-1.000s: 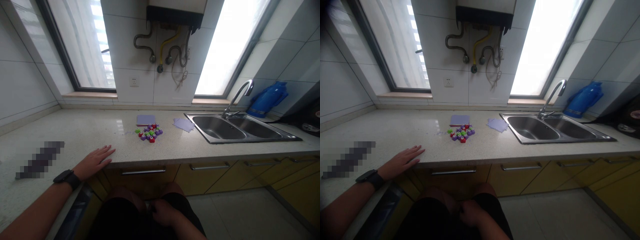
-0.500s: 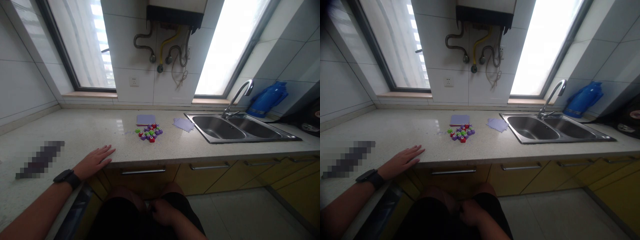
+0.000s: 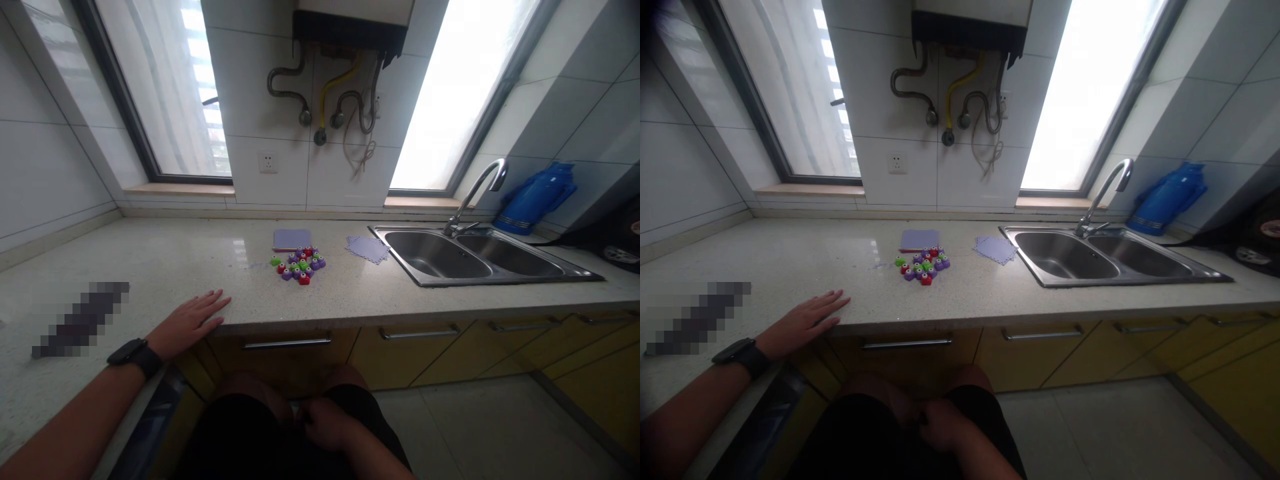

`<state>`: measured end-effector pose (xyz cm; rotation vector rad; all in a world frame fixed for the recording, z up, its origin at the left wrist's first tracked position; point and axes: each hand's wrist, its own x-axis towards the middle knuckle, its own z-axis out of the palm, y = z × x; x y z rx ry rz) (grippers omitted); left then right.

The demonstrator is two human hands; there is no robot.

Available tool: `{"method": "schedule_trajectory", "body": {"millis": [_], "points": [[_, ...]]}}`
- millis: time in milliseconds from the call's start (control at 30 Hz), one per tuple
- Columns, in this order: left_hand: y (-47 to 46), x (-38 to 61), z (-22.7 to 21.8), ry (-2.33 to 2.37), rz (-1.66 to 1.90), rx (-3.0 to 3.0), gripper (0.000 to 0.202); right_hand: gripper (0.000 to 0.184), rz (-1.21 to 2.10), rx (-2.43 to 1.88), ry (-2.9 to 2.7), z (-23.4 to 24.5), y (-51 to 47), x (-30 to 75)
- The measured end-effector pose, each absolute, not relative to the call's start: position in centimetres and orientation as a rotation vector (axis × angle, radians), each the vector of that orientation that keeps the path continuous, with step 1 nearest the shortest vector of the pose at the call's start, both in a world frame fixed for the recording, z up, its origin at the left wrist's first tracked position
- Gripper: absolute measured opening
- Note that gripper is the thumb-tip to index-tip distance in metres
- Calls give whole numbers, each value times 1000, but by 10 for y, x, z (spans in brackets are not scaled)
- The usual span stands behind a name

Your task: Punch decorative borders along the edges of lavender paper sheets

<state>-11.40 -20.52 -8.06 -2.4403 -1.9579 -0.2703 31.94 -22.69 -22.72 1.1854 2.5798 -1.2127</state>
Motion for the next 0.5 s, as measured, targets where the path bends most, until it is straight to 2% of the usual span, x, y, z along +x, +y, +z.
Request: {"method": "schedule_trajectory", "body": {"millis": [500], "points": [[-205, -115, -81, -1943, -299, -2446, 66, 33, -1211, 1175, 2589, -223, -228, 320]]}}
